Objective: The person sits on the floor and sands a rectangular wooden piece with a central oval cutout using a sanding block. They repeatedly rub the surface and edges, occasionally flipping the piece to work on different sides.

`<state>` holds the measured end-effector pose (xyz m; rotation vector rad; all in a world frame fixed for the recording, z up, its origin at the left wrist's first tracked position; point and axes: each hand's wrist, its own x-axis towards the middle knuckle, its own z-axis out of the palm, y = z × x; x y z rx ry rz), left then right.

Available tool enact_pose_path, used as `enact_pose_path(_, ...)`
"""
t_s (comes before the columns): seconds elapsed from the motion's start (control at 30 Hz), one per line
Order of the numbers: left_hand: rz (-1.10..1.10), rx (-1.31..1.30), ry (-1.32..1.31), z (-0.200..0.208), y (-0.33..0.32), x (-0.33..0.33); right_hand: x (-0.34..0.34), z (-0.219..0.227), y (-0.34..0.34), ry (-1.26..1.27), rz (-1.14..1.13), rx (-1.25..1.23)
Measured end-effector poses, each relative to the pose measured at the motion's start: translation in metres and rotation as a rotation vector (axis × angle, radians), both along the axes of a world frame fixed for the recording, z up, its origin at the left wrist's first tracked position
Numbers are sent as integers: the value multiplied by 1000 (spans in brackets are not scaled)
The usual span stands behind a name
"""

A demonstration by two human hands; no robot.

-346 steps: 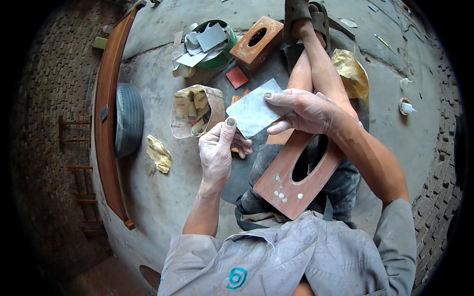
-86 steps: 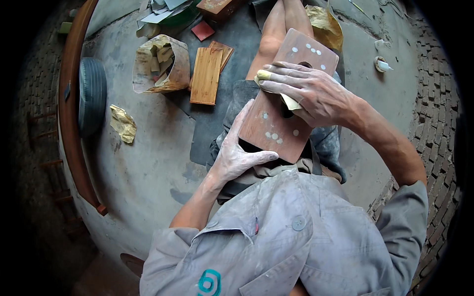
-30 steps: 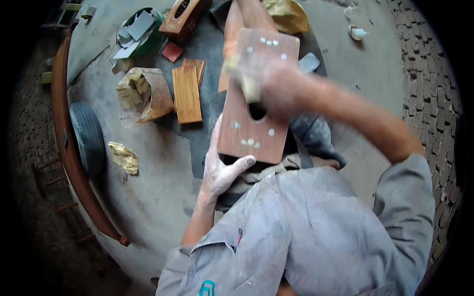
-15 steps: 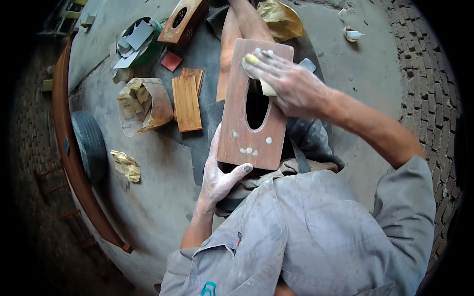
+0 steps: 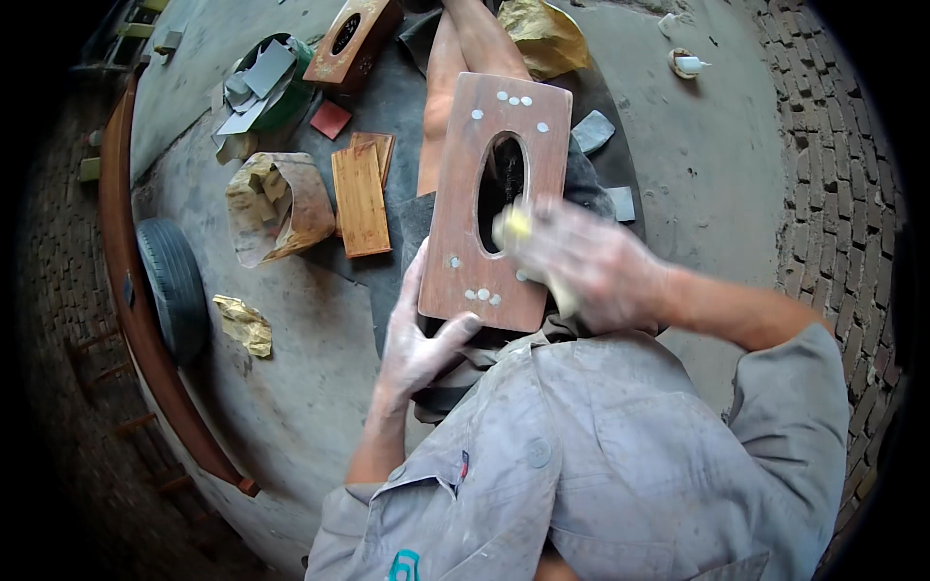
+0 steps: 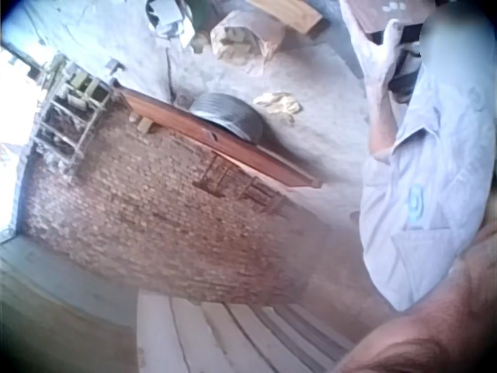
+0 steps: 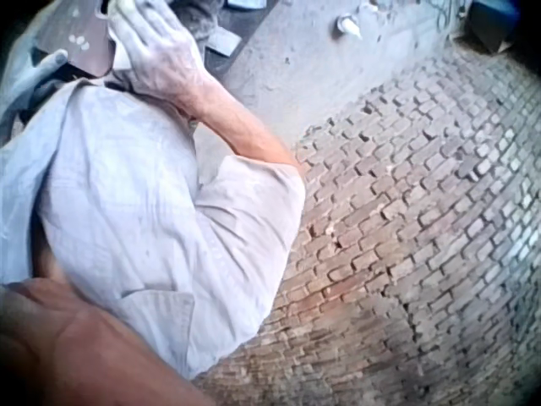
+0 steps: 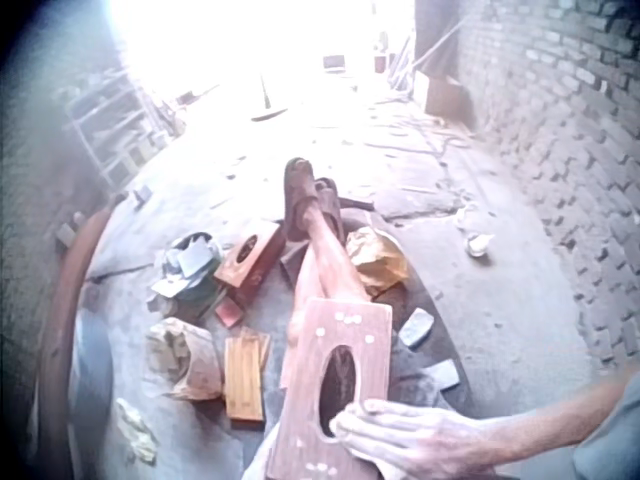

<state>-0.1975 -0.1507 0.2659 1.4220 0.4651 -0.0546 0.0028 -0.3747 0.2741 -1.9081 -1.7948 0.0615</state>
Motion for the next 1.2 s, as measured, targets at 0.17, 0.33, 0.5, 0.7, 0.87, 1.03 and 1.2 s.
enact_pose_path(0.17, 17, 208, 11, 1, 52, 89, 62, -21, 2, -77, -153, 23)
enact_pose_path(0.33, -496, 703, -337, -10, 56, 192, 15, -8, -14, 53, 36, -11)
enact_pose_path(0.5, -602, 1457, -409, -28, 36, 226, -8, 2, -39, 267, 72, -7)
enact_pose_path(0.7, -717, 1393, -153, 7, 39, 244, -14, 34, -12, 236, -184, 139)
enact_pose_path(0.87, -322, 1649, -46, -2, 38, 232, -3, 15, -36, 293, -347, 211)
enact_pose_path(1.03, -377, 1512, 237, 1, 48, 209, -3, 39, -48, 183, -376, 117)
enact_pose_path(1.2, -257, 1473, 258, -28, 41, 205, -50, 31, -85, 192, -347, -65)
